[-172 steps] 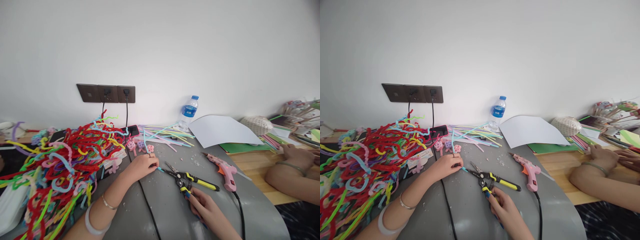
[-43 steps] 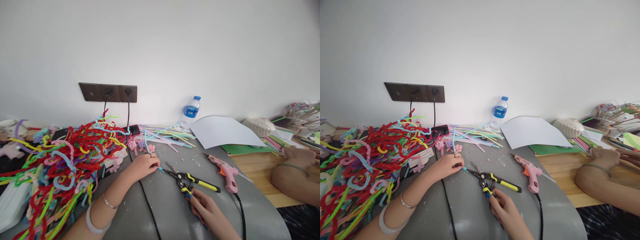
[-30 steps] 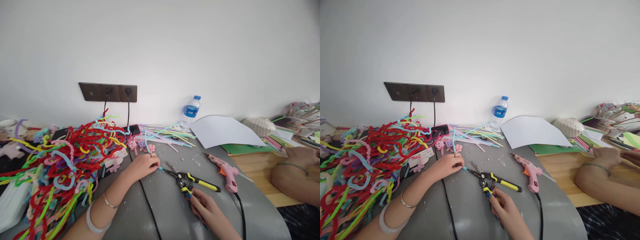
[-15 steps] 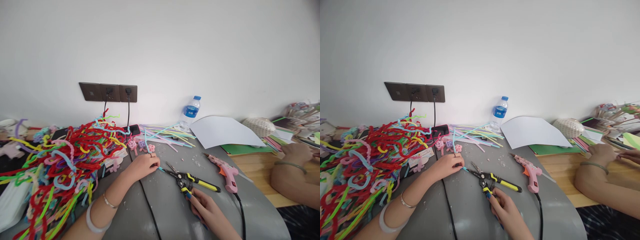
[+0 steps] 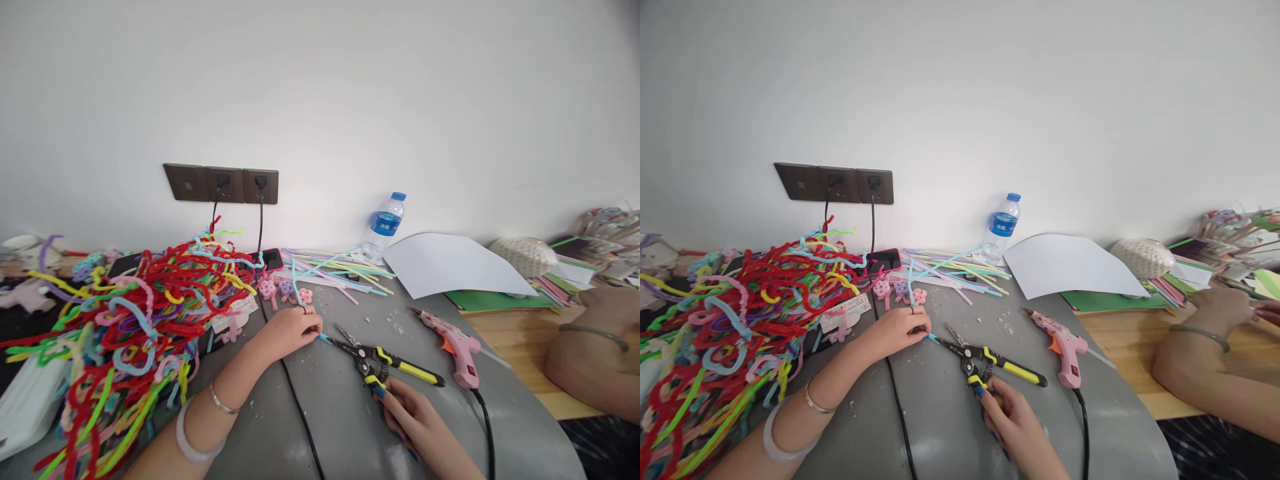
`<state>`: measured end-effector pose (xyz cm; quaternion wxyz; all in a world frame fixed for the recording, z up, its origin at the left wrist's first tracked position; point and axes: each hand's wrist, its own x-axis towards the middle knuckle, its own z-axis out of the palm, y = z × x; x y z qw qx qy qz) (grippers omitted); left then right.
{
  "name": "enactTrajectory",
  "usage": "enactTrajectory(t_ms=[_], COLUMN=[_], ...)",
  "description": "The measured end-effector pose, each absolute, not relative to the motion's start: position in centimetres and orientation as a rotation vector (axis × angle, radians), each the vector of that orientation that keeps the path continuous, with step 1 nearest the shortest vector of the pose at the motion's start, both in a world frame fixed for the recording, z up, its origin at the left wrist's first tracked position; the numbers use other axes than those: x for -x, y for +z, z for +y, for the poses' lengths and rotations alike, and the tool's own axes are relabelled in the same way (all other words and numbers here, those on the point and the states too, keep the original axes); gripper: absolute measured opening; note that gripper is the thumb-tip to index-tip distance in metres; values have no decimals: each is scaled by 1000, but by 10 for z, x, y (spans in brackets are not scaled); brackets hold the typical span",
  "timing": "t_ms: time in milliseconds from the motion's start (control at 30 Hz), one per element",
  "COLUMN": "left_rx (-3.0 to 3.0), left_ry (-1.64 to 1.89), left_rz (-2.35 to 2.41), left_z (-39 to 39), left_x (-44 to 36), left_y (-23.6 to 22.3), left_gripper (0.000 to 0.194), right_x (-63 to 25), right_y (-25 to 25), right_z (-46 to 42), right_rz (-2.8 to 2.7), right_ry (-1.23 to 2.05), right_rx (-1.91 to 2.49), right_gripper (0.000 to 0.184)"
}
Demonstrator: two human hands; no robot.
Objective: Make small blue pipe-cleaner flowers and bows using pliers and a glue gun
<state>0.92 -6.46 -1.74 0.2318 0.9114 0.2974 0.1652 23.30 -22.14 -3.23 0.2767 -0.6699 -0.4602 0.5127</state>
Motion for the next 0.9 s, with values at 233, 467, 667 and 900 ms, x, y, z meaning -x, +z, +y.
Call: enactTrajectory(t_ms=[233, 467, 667, 900], left_rx=[-2503, -2495, -2492, -2493], left_ry=[459, 453, 460, 449], left_rz=[827, 830, 823, 831], left_z=[-65, -66, -65, -65], left_x=[-9, -9, -9, -9], left_y=[-17, -16, -17, -17], left_gripper=[13, 13, 12, 12], right_x=[-235, -234, -234, -236], right_y=[-38, -34, -35, -39], right_z=[-222, -223, -222, -223], right_rz=[-1251, -1244, -1245, -1256], right_ry=[1367, 1369, 1361, 1362], right_rx=[1789, 1797, 1801, 1798], right_gripper=[60, 61, 62, 67])
